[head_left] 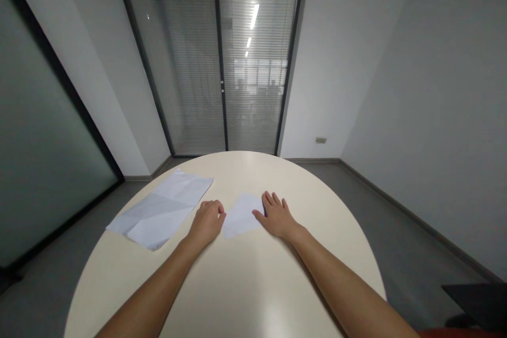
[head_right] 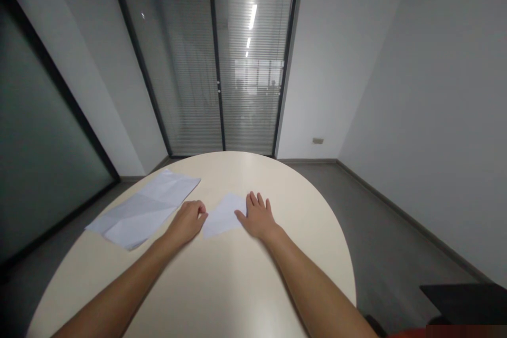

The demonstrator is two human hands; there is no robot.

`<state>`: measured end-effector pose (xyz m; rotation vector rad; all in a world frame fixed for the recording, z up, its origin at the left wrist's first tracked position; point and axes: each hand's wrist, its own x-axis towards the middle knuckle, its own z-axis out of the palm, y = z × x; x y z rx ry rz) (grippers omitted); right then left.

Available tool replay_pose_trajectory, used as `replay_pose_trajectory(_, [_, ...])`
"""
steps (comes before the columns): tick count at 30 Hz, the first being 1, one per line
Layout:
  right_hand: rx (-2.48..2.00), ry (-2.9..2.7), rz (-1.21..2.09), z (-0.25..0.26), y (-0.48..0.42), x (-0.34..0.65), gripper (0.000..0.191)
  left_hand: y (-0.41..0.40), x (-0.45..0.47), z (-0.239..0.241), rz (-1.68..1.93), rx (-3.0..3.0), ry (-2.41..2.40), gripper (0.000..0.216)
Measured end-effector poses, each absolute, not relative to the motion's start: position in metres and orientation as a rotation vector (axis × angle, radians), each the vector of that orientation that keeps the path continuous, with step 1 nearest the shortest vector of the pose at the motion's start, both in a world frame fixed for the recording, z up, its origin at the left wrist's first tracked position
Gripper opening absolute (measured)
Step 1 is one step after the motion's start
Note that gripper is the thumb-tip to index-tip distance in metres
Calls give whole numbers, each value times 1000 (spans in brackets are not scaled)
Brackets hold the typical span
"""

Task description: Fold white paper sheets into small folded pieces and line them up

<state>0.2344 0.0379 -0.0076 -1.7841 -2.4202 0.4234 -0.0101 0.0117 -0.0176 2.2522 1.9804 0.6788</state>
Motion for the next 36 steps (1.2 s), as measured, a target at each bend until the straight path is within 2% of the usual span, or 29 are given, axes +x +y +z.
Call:
replay_pose_trajectory(9, [-1778,-2424,413,-7,37,234,83,12,-6,-12,615,2228,2009,26])
replay_pose_trajectory(14, [-1768,-2425,400,-6,36,234,82,12,-9,-20,636,2247,2038,12])
replay_pose_trajectory(19, [-1708,-2438,345,-6,36,234,76,11,-11,-21,630,2176,2032,13])
replay_pose_trajectory(23, [-1490,-2499,238,-4,37,233,56,10,-9,-19,604,2156,2043,12])
replay_pose_trajectory(27, [-1022,-2605,240,-3,35,227,41,11,-9,-22,580,2173,2055,14])
replay_pose_trajectory(31, [-734,-2656,328,-4,31,219,39,12,-10,-25,609,2200,2042,15])
replay_pose_trajectory(36, [-791,-2660,338,-2,27,218,42,10,-8,-17,672,2248,1969,8])
